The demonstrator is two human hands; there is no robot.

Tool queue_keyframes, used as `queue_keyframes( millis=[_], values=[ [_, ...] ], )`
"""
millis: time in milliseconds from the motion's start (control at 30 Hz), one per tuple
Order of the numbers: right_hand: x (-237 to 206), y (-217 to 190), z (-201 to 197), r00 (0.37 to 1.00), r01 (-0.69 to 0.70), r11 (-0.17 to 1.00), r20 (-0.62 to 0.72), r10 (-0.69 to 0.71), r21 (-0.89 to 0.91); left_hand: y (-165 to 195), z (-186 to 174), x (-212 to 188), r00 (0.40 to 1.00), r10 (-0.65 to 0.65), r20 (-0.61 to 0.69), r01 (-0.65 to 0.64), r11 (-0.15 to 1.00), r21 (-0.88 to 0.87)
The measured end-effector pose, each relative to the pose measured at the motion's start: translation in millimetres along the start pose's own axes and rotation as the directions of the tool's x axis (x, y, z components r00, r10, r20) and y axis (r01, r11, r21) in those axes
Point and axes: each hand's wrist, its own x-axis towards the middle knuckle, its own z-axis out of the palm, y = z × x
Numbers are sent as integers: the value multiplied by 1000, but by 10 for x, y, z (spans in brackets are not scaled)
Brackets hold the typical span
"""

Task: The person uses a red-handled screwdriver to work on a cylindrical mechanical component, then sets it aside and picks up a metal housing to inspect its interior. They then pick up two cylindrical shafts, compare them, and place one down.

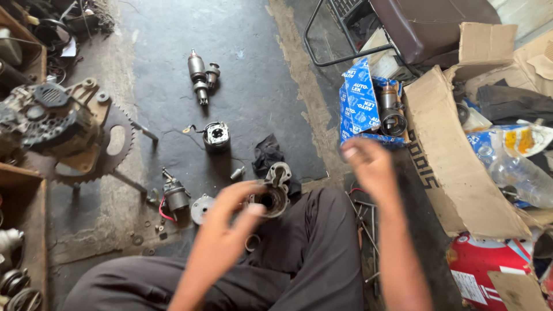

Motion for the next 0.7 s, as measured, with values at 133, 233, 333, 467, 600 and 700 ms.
queue_keyframes(
  millis=[133, 233, 333, 467, 600, 700],
  values=[
    [1000, 226, -524, 967, 74, 961, -217, -135, -266, -495, -362, 156, 928, -340, -155, 321, 938, -134],
    [1704, 408, -723, 964, 2, 877, -231, -128, -480, -725, -471, 354, 856, -489, -165, 450, 864, -228],
    [2071, 493, -715, 987, -28, 792, -141, -74, -610, -956, -517, 856, 935, -287, -210, 288, 957, -29],
    [2365, 533, -614, 986, -164, 499, -124, 112, -851, -1357, -658, 1989, 950, -102, -295, 192, 937, 293],
    [2579, 499, -580, 925, -346, 314, -266, 272, -884, -1581, -777, 3168, 885, -161, -438, 366, 820, 439],
    [2652, 561, -580, 938, -262, 252, -185, 292, -932, -1527, -646, 3749, 756, -364, -543, 615, 680, 400]
  ],
)
